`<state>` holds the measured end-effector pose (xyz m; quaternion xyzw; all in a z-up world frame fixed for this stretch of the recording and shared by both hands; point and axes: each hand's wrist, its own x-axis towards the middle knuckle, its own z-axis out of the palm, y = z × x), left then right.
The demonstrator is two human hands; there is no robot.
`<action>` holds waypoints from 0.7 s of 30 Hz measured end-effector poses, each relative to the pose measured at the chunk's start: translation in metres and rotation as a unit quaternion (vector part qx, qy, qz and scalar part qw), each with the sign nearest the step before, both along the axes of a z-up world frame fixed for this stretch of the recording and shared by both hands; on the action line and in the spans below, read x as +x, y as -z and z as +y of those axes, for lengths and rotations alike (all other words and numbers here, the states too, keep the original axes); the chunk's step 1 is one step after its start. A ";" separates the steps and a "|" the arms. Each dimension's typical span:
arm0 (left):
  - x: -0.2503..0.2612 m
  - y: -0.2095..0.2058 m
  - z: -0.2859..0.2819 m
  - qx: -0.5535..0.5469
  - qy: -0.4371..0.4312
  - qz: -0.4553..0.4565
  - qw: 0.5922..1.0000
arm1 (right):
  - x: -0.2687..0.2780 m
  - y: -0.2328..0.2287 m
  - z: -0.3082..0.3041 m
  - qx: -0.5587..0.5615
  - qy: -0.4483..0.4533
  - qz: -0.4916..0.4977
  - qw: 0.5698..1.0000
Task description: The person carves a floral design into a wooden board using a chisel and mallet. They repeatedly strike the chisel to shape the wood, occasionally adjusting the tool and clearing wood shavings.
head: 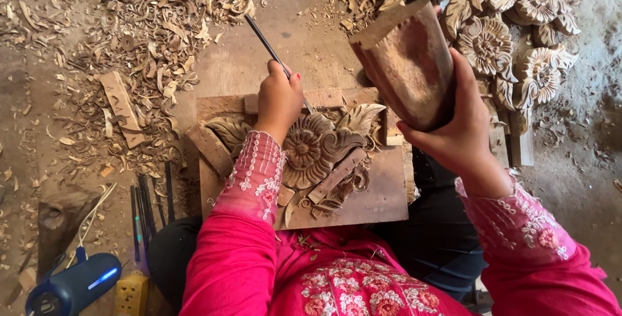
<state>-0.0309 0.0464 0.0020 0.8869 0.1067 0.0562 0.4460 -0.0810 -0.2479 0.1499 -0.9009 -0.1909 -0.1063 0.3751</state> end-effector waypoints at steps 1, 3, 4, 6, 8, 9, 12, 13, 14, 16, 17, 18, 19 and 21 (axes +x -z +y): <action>0.000 0.000 0.000 0.001 -0.001 0.004 1.000 | 0.002 -0.003 0.003 -0.005 -0.004 -0.009 1.000; 0.000 0.001 0.000 0.002 0.007 -0.008 1.000 | 0.003 -0.006 0.008 -0.013 -0.008 -0.021 1.000; -0.001 0.001 0.000 0.002 0.010 -0.014 1.000 | 0.004 -0.008 0.010 -0.016 -0.010 -0.024 1.000; -0.002 0.001 0.000 -0.003 0.013 -0.034 0.999 | 0.006 -0.009 0.014 -0.017 -0.015 -0.024 0.999; -0.003 0.001 0.000 -0.002 0.016 -0.038 0.999 | 0.008 -0.008 0.015 -0.009 -0.019 -0.018 1.000; -0.002 0.001 0.000 0.001 0.018 -0.031 0.999 | 0.009 -0.008 0.014 -0.012 -0.023 -0.020 0.999; 0.001 0.002 -0.001 -0.006 0.039 0.025 0.999 | 0.020 -0.010 0.015 0.004 -0.056 -0.032 0.998; 0.003 0.003 -0.001 -0.011 0.048 0.049 0.998 | 0.027 -0.011 0.018 0.024 -0.083 -0.037 0.996; 0.003 0.003 -0.002 -0.004 0.044 0.033 0.998 | 0.035 -0.014 0.020 0.044 -0.110 -0.042 0.992; 0.002 0.005 -0.006 0.011 0.036 0.002 0.999 | 0.058 -0.019 0.029 0.071 -0.119 -0.090 0.986; 0.001 0.006 -0.008 0.010 0.038 0.011 0.999 | 0.073 -0.020 0.037 0.088 -0.102 -0.092 0.987; 0.003 0.005 -0.009 0.010 0.041 0.016 0.999 | 0.090 -0.021 0.046 0.106 -0.086 -0.097 0.986; 0.004 0.005 -0.010 0.010 0.043 0.021 0.999 | 0.114 -0.017 0.063 0.126 -0.048 -0.081 0.988; 0.005 0.006 -0.014 0.004 0.051 0.095 0.994 | 0.150 -0.013 0.080 0.008 -0.032 -0.064 0.997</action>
